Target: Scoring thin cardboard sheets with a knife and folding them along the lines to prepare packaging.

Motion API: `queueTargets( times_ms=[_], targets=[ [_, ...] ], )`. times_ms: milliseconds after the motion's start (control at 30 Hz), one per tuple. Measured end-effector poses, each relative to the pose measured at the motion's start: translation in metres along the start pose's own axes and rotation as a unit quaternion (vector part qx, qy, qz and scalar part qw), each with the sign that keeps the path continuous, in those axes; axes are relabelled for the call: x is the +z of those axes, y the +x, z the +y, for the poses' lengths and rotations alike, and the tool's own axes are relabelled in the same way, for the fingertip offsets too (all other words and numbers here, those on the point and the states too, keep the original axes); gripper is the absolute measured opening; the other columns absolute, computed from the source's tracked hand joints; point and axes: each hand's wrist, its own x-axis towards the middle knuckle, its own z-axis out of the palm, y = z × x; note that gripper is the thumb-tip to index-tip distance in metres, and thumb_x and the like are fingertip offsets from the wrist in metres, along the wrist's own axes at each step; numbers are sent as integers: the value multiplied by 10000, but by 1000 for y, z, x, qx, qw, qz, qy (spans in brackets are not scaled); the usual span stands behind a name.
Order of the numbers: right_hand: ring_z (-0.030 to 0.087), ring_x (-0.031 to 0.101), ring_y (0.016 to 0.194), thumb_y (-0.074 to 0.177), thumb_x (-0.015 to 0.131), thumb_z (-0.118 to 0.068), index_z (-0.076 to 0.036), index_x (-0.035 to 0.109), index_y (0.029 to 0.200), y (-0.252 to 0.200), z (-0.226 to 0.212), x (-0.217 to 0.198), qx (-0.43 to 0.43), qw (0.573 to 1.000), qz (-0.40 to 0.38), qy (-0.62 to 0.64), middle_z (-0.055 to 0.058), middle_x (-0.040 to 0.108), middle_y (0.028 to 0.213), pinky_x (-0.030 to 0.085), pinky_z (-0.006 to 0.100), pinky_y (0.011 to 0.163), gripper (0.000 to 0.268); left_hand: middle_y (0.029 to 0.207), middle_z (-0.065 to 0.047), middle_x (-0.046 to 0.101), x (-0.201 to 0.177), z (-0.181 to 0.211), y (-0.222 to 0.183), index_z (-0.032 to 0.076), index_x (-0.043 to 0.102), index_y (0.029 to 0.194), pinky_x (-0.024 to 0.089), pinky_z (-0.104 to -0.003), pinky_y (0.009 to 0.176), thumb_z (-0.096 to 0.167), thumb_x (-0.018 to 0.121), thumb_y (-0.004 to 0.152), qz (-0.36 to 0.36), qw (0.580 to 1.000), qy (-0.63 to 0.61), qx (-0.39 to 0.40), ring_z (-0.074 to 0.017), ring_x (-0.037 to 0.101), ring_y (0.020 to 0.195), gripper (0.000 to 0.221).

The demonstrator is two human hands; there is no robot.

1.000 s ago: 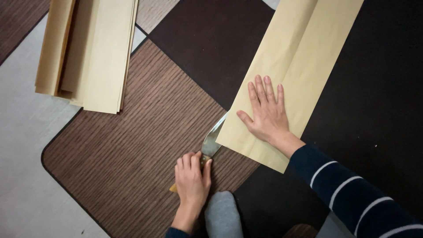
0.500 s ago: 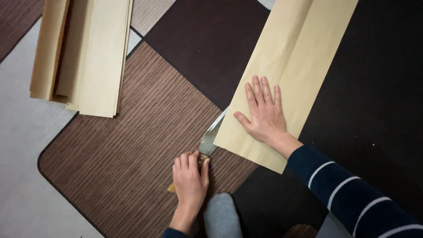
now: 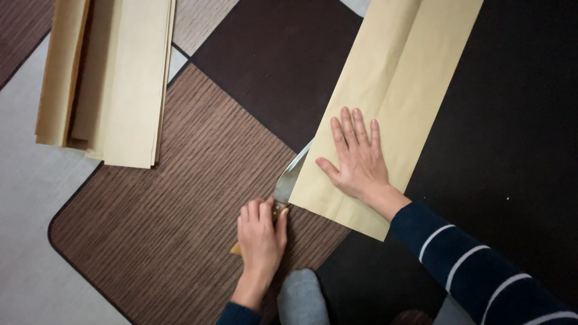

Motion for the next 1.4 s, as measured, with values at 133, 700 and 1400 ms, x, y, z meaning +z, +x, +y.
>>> queueTargets(
  times_ms=[133,700,1400],
  targets=[
    [403,-94,1762,1122,322,-715,12,122,1826,0,-1,-2,5,1000,-3,-2,258,-16,1919,-95,669,1371,1032,1213,-142,664,1,-3,-4,9,706,1335,523,-423,914,250,775,1023,-5,1000,-2,-10,-299,626,1049,400],
    [418,-58,1766,1111,383,-696,27,181,1815,0,-4,-6,5,1000,8,12,283,40,1914,-86,665,1374,1030,1200,-129,656,8,0,32,15,720,1295,507,-413,862,273,784,1022,-6,1000,7,10,-291,609,1019,381],
    [479,117,1771,1094,453,-770,-10,339,1794,-3,-4,2,13,999,39,1,288,216,1898,15,722,1382,1040,1081,-64,640,29,-10,53,108,740,1222,520,-454,772,371,855,978,11,999,26,34,-319,654,975,377]
  ],
)
